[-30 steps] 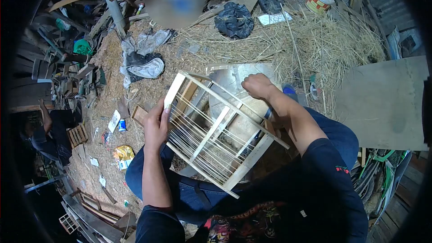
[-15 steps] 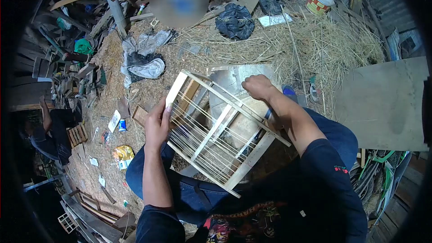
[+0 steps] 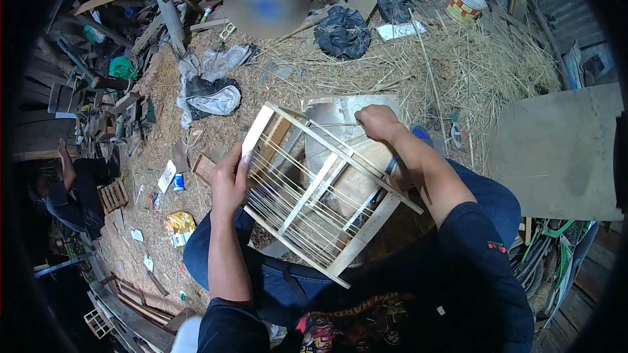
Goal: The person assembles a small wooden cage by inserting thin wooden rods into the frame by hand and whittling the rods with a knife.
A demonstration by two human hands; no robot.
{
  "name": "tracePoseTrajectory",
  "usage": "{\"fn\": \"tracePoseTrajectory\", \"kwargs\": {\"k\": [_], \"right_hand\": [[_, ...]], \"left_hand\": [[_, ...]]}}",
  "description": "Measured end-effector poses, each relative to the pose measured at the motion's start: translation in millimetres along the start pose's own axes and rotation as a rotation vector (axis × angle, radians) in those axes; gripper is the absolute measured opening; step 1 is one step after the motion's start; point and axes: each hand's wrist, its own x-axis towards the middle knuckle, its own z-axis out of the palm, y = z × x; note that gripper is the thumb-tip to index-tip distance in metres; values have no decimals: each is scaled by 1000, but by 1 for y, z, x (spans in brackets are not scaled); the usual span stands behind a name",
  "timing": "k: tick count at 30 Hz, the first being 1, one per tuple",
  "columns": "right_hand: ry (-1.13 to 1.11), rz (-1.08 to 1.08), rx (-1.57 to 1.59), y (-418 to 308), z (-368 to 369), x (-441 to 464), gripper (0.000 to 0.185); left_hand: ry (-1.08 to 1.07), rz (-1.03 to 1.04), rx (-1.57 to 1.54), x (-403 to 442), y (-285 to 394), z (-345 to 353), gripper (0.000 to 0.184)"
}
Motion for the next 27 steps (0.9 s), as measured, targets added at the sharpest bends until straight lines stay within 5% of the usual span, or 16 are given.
{"fn": "tracePoseTrajectory", "kwargs": {"k": [27], "right_hand": [[-4, 130, 143, 22, -14, -4, 18]], "left_hand": [[1, 12, -24, 0, -6, 2, 37]]}}
